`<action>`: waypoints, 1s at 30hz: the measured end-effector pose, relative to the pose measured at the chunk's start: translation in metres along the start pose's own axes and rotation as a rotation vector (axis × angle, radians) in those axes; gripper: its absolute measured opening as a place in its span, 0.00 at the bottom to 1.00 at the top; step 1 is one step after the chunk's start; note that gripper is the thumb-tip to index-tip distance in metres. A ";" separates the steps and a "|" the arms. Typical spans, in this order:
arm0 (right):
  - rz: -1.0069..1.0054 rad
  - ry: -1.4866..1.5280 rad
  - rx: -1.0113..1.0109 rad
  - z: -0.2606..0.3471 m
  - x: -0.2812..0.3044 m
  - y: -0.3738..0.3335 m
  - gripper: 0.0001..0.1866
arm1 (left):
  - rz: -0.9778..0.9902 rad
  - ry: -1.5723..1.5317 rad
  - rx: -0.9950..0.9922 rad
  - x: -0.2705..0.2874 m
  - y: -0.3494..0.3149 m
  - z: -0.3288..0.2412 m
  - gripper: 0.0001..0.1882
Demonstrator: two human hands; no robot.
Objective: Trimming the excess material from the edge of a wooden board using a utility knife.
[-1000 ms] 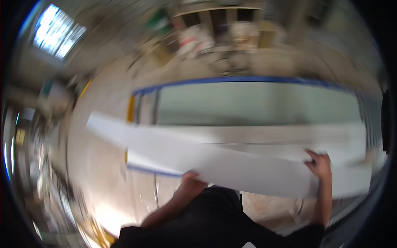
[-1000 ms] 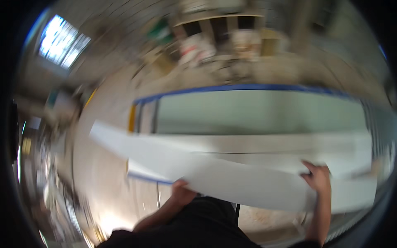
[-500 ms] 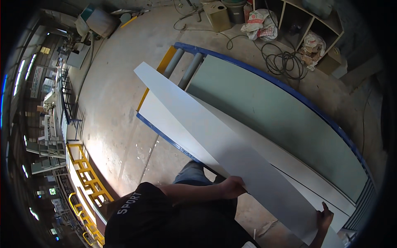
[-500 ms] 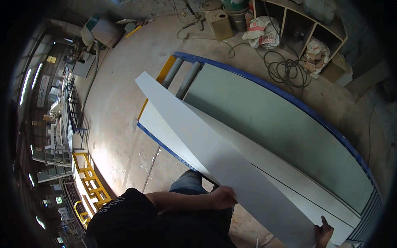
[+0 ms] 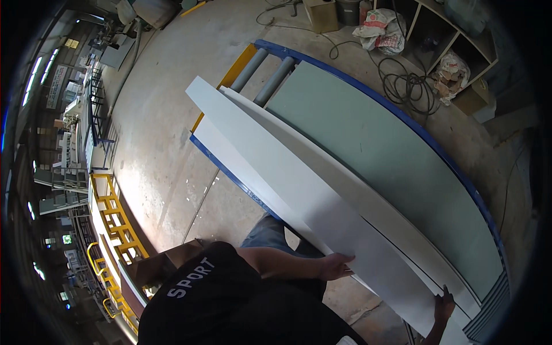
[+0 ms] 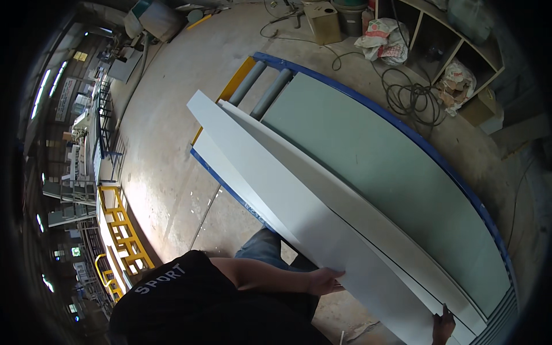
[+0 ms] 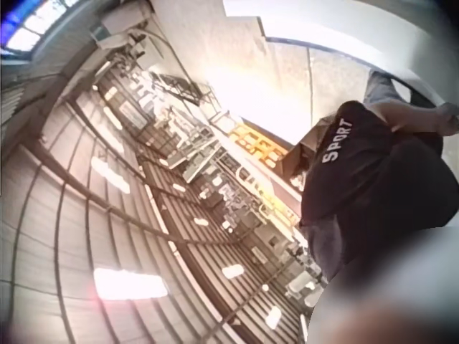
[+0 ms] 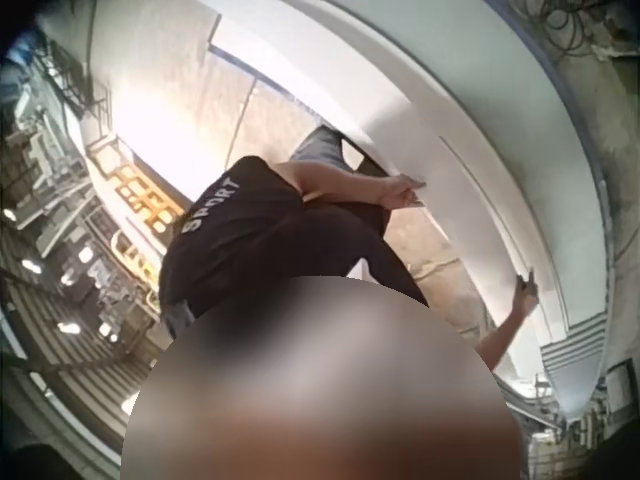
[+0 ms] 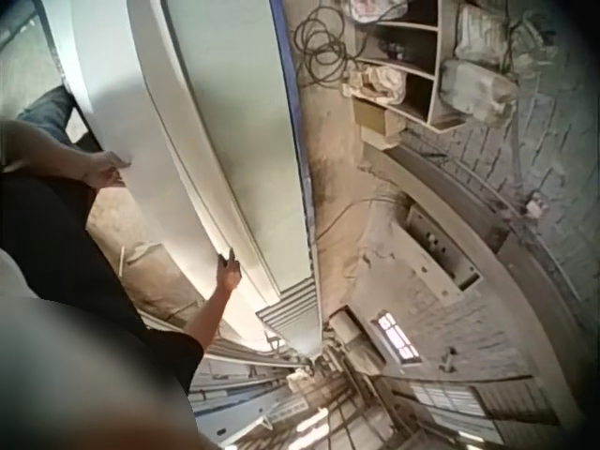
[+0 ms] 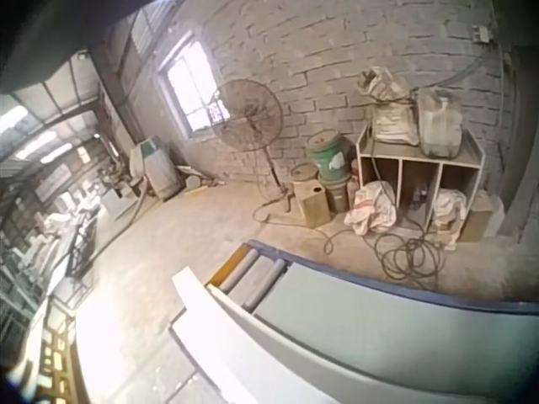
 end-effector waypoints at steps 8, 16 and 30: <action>-0.137 -0.125 -0.459 -0.023 -0.035 0.041 0.32 | 0.126 1.160 0.401 0.015 0.053 0.050 0.28; -0.225 0.434 -0.386 0.139 -0.076 0.083 0.33 | 0.008 1.728 -0.133 0.027 -0.053 -0.130 0.21; 0.302 0.566 0.016 0.693 -0.089 -0.019 0.46 | -0.782 0.759 -1.055 0.243 -0.366 -0.535 0.14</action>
Point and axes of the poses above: each hand's wrist, its own y-axis towards the middle knuckle, its own x-axis out of the back of the hand, z = x × y, the point moved 4 cm from there along y, towards the middle knuckle, and after that the axes turned 11 degrees about -x, right-handed, at the moved point
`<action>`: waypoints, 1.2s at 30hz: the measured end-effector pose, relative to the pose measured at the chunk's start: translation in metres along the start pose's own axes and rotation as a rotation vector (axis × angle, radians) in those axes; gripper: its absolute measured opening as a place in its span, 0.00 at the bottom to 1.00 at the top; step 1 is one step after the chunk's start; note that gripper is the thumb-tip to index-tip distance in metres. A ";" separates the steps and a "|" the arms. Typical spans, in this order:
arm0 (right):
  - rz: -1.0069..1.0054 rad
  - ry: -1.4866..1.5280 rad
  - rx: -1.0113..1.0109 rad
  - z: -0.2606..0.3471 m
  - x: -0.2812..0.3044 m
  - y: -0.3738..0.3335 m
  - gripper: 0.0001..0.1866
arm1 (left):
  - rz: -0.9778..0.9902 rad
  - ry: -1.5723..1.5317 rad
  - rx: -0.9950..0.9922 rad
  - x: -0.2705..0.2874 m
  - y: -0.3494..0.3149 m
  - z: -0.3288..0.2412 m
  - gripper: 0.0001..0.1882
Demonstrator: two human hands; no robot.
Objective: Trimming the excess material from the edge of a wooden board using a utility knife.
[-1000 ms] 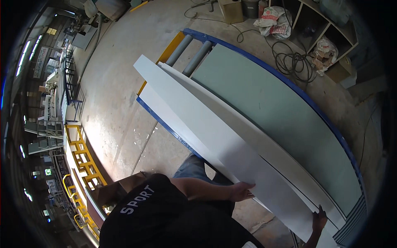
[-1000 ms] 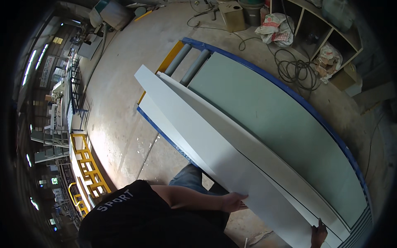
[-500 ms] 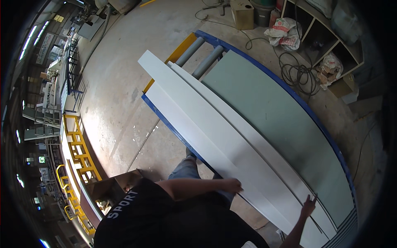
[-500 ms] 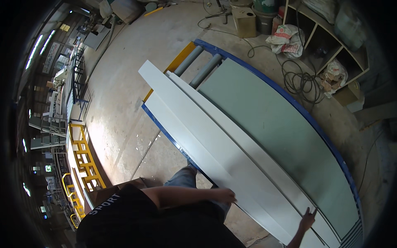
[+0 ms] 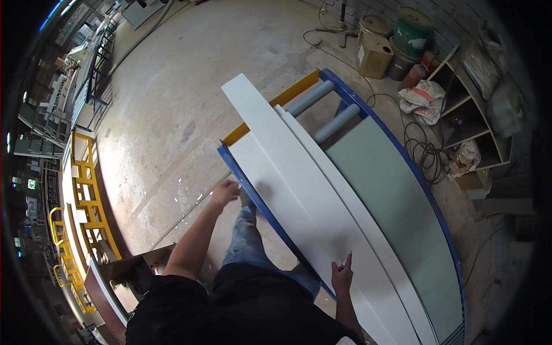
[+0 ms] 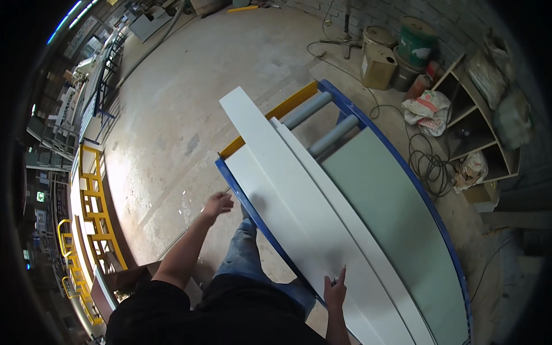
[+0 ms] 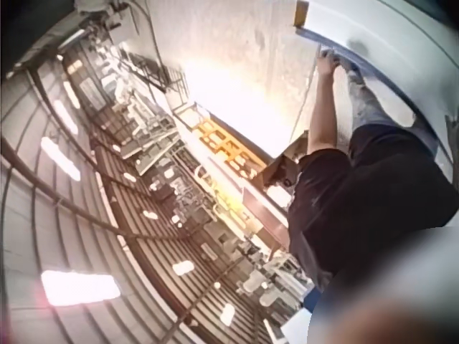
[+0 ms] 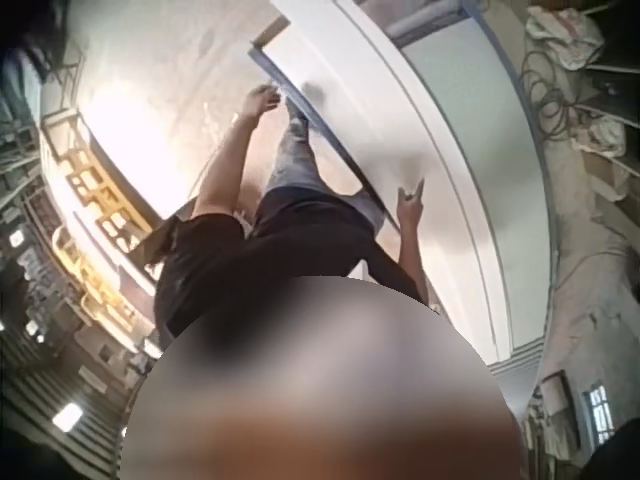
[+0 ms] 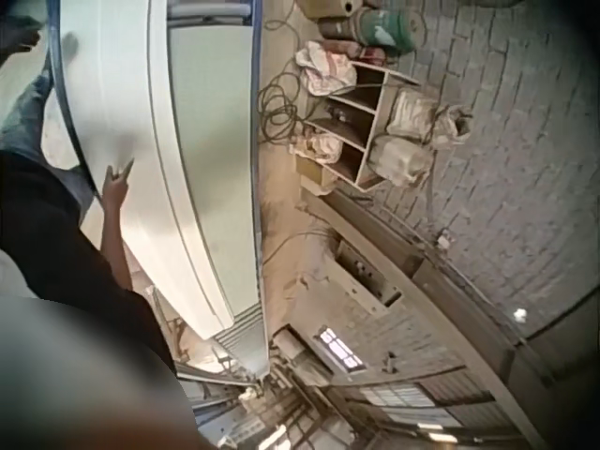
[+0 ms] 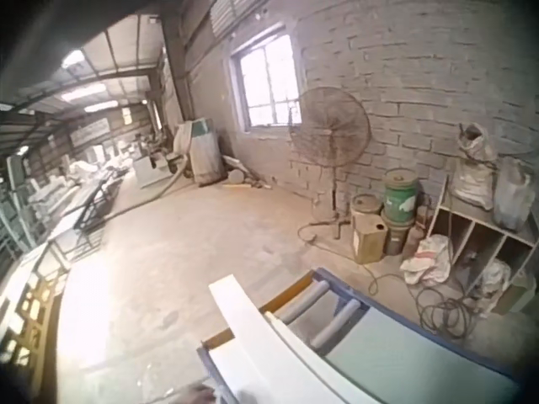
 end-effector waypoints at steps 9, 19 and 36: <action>-0.097 -0.175 0.117 0.233 -0.173 0.020 0.46 | -0.173 -0.155 -0.315 0.123 0.386 -0.098 0.30; -0.171 -0.477 0.712 0.438 -0.313 0.099 0.42 | -0.120 -0.436 -0.231 0.107 0.465 -0.111 0.20; -0.009 -0.544 0.602 0.492 -0.295 0.092 0.26 | 0.235 -0.560 -0.110 0.074 0.354 -0.038 0.17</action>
Point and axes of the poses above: each hand's wrist, its own y-axis towards the middle knuckle, its own x-axis out of the back of the hand, z = x × y, the point moved 4 cm from there along y, towards the middle knuckle, and after that the axes turned 11 degrees about -x, right-handed, at the moved point
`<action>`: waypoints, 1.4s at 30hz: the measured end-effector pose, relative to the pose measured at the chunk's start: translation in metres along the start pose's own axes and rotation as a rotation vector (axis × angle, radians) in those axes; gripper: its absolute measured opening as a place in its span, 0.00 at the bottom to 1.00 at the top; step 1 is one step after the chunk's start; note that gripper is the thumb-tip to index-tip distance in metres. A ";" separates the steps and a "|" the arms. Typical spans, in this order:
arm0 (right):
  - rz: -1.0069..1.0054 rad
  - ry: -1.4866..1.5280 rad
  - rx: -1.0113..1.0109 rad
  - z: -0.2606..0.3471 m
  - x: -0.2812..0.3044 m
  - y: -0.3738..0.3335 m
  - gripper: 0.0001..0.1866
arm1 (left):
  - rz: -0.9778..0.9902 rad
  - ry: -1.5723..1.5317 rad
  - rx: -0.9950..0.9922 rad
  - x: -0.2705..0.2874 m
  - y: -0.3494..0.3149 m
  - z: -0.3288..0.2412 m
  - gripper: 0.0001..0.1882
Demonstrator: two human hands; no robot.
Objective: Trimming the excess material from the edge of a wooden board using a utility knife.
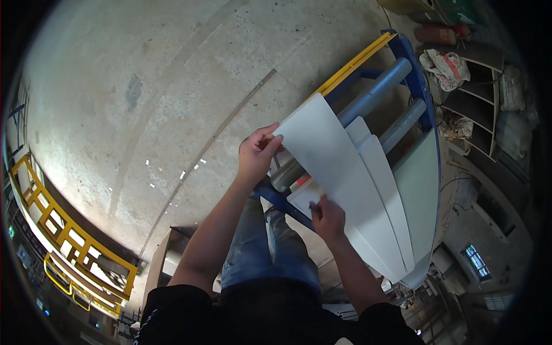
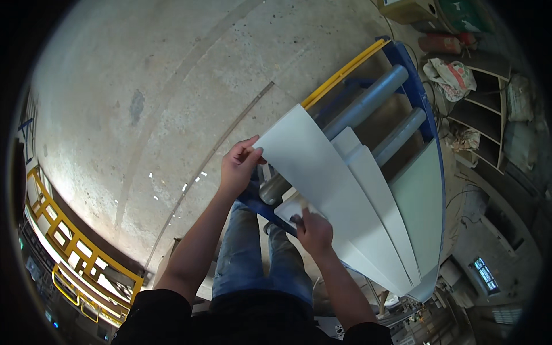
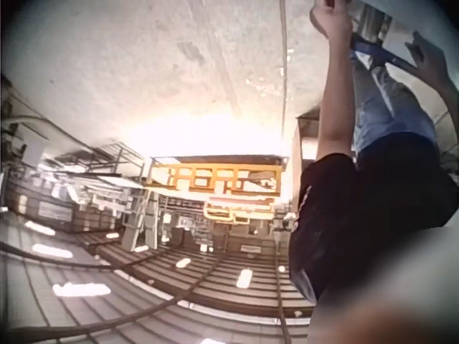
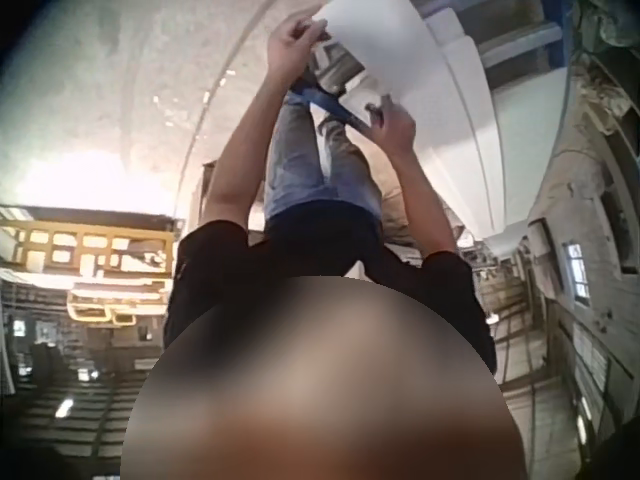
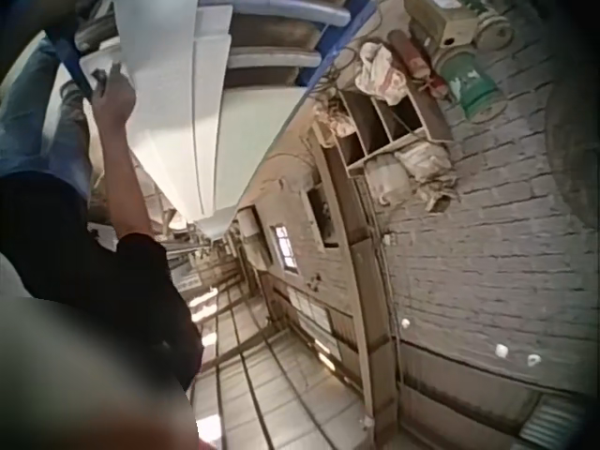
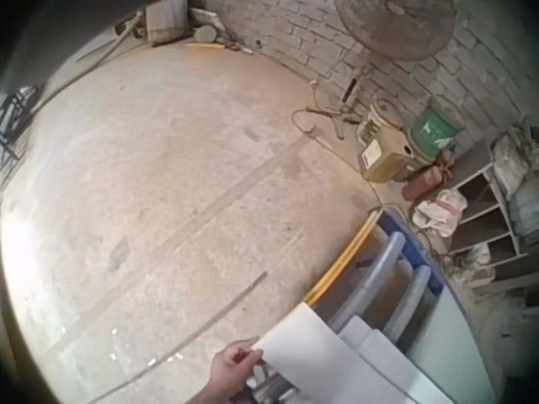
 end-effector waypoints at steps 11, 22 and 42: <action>-0.084 0.773 -0.645 -0.047 0.003 0.043 0.44 | 0.093 -0.025 0.068 -0.010 -0.001 0.007 0.15; -0.085 0.848 -0.649 -0.051 0.006 0.047 0.43 | 0.409 0.769 0.144 -0.094 0.098 -0.047 0.16; -0.099 1.141 -0.873 0.067 -0.038 -0.199 0.47 | 0.522 0.673 0.045 0.068 0.123 -0.013 0.21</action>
Point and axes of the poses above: each hand's wrist, its own y-axis towards the middle knuckle, its own x-axis out of the back of the hand, z = x × y, the point moved 4 cm from there along y, towards the middle knuckle, and after that the axes turned 11 degrees about -x, right-handed, at the moved point
